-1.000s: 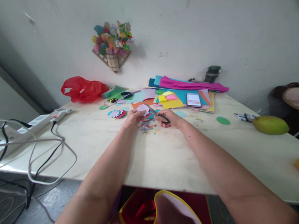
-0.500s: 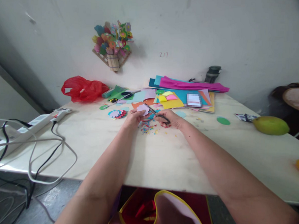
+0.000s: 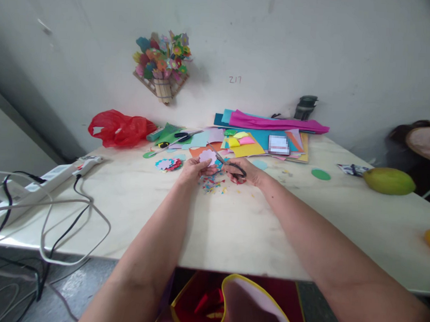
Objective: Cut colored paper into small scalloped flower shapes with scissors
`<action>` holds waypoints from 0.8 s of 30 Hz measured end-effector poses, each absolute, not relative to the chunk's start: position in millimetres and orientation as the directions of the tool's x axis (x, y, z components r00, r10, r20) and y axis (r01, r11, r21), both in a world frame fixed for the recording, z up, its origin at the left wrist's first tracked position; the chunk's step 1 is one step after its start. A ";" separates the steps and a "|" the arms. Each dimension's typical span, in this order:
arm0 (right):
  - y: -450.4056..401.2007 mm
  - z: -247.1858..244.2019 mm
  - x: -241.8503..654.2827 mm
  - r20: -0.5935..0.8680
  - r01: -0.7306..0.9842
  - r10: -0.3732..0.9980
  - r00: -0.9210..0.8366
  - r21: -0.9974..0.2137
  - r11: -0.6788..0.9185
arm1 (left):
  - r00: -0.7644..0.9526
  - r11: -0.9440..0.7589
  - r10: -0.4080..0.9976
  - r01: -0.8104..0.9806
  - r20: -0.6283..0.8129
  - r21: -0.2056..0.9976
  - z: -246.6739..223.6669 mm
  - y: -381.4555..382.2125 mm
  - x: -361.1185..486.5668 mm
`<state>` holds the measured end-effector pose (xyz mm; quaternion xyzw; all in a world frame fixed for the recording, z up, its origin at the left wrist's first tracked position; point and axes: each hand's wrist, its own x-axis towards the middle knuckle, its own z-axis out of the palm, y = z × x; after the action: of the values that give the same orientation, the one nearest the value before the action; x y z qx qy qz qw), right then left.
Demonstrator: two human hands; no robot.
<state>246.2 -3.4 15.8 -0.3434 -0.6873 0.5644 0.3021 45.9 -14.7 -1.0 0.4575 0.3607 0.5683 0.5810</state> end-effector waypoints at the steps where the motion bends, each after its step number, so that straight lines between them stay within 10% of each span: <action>1: -2.9 15.5 246.1 0.024 0.133 0.813 -0.582 -0.983 0.125 | 0.099 -0.067 0.990 -0.325 0.104 0.943 -1.3 -14.5 45.7; 24: -6.1 13.7 237.9 0.047 0.124 0.833 -0.551 -0.983 0.137 | -0.004 -0.132 0.990 -0.375 0.141 0.918 -3.7 -13.0 52.3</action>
<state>237.9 -6.1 13.7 -0.3503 -0.6831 0.5556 0.3193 52.3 -13.0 -3.7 0.4349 0.3537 0.6138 0.5559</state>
